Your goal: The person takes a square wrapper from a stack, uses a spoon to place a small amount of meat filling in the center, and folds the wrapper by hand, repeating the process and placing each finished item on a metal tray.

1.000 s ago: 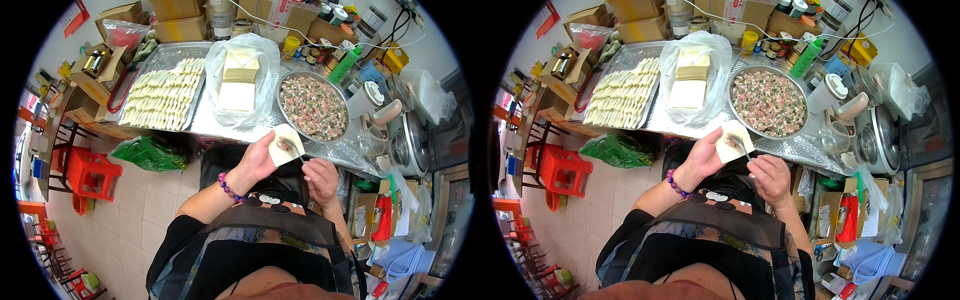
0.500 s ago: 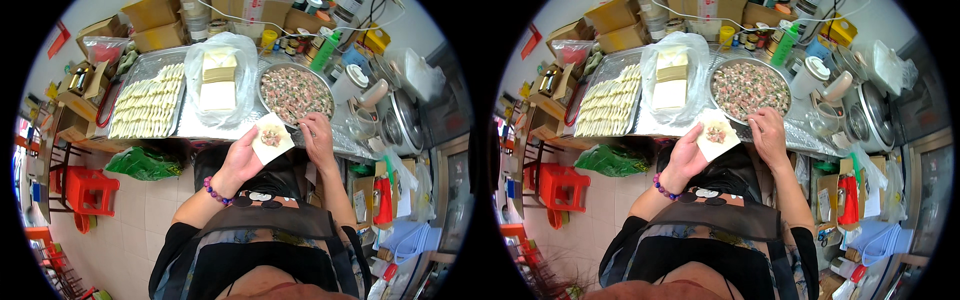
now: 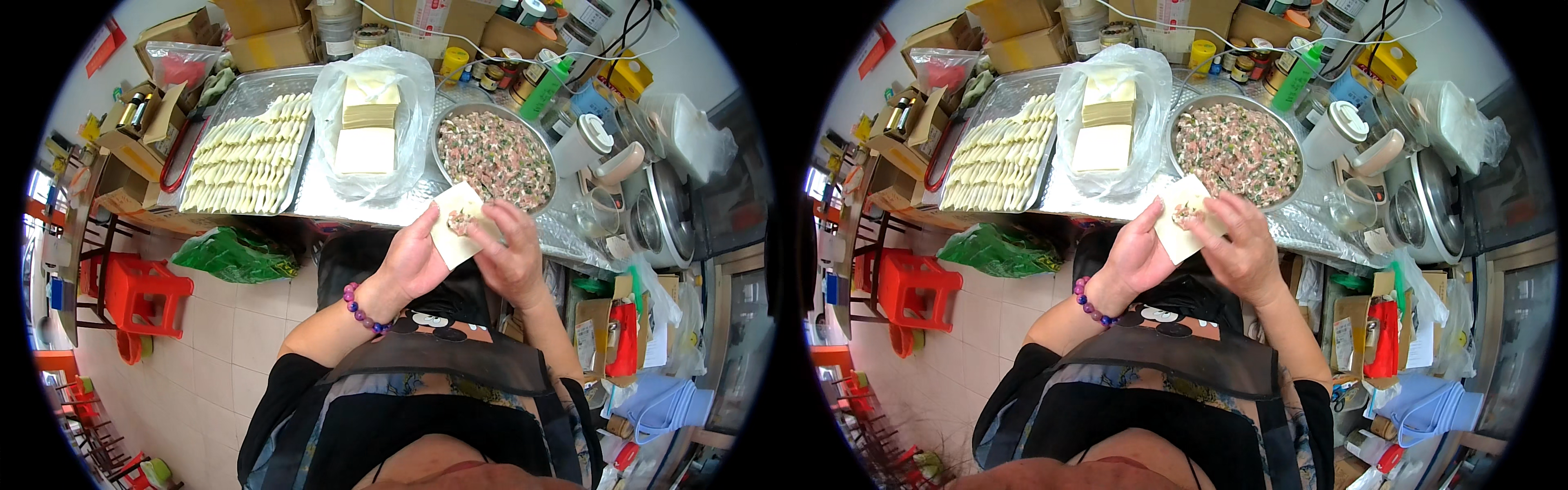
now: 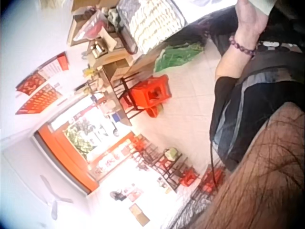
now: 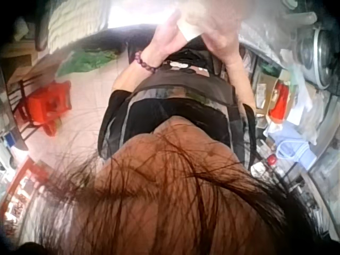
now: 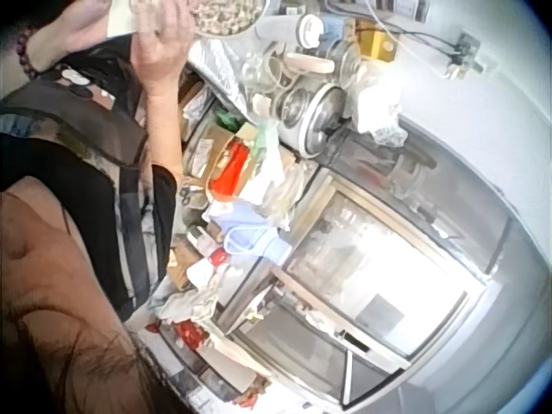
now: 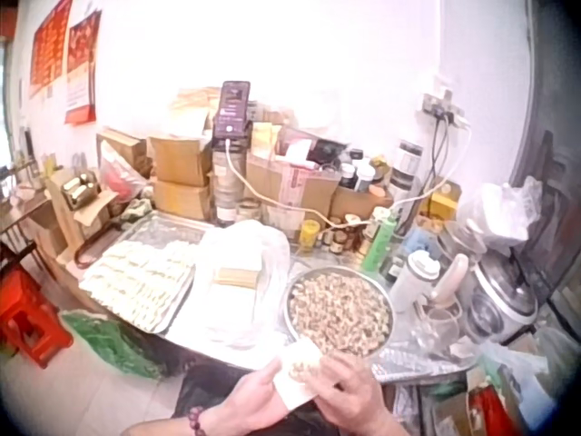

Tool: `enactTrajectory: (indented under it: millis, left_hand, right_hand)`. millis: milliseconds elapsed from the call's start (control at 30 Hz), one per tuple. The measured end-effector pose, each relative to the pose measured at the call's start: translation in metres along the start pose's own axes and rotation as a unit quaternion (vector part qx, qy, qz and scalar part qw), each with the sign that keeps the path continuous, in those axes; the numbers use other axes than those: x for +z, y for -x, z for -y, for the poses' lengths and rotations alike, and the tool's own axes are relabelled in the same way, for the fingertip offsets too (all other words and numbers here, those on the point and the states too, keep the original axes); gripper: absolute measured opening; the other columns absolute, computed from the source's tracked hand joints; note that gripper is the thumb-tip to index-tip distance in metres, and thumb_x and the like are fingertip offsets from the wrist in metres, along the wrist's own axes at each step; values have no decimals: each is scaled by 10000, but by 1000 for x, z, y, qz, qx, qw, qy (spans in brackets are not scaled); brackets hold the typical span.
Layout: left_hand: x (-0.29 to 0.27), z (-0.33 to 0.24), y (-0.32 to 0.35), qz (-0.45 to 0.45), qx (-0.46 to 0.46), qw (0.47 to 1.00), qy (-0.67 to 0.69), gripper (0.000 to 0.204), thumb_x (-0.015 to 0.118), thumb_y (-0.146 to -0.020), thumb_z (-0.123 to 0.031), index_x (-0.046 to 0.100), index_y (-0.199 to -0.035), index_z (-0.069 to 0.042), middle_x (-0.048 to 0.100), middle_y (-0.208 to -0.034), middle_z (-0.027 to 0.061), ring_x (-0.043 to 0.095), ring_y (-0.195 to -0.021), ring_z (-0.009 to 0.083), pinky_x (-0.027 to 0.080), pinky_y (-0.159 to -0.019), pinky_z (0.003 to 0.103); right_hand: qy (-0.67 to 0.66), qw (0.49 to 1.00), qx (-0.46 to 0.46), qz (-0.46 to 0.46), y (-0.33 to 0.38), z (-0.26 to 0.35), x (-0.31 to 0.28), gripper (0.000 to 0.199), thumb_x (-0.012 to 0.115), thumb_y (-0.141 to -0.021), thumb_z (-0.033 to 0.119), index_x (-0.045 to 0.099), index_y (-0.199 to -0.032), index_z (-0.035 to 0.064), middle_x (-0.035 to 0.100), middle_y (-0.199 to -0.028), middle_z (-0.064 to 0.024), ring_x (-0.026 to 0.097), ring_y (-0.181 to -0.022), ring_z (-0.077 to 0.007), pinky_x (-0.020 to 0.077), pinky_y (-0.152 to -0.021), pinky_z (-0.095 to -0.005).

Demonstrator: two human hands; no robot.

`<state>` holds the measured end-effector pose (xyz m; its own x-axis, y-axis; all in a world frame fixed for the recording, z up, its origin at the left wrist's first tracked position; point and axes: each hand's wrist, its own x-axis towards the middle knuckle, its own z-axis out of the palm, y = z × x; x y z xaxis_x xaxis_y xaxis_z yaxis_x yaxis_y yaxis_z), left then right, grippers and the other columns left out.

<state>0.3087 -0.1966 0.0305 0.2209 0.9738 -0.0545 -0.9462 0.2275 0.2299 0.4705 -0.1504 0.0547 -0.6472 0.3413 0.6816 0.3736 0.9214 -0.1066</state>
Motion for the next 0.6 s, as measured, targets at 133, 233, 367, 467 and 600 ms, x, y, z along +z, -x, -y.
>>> enactTrajectory:
  millis: [133, 233, 367, 467, 600]
  left_hand:
    - [-4, 1, -1, 7, -12, 1000, -18, 438, 269, -1000, -270, 331, -1347, -11, 450, -1301, 118, 464, -1171, 230, 359, -1024, 387]
    - [-3, 1, 1, 39, -20, 999, -3, 423, 337, -984, -254, 357, -1331, -13, 472, -1275, 104, 477, -1149, 211, 372, -1008, 367]
    - [-7, 6, 1, 102, -17, 995, 1, 448, 484, -938, -238, 381, -1313, -16, 488, -1259, 81, 479, -1142, 191, 373, -1004, 359]
    - [-9, 8, -2, 80, -18, 996, -26, 397, 505, -936, -190, 410, -1283, -22, 505, -1233, 78, 489, -1129, 175, 381, -998, 355]
    - [-16, 10, -5, 30, -22, 999, -36, 333, 429, -974, -200, 429, -1257, -24, 521, -1204, 84, 508, -1112, 178, 390, -997, 353]
  right_hand:
    - [-38, 999, -27, -5, -5, 8, 2, 248, 703, -601, 38, 599, -820, 89, 594, -1075, -84, 535, -1068, -317, 437, -874, -416]
    - [-77, 996, 2, -38, -6, 4, 5, 244, 719, -594, 37, 566, -778, 82, 593, -1060, -91, 545, -1047, -332, 441, -852, -424]
    - [-100, 987, 68, -102, -12, -4, 8, 248, 736, -603, 17, 565, -774, 70, 590, -1025, -116, 552, -1021, -366, 446, -839, -434]
    - [-105, 985, 81, -113, -15, -9, 12, 238, 734, -613, 9, 564, -771, 62, 589, -1027, -118, 551, -1029, -367, 440, -848, -432]
    - [-76, 987, 99, -101, -15, -6, 18, 221, 722, -627, -5, 562, -769, 52, 588, -1032, -124, 551, -1036, -363, 429, -874, -435]
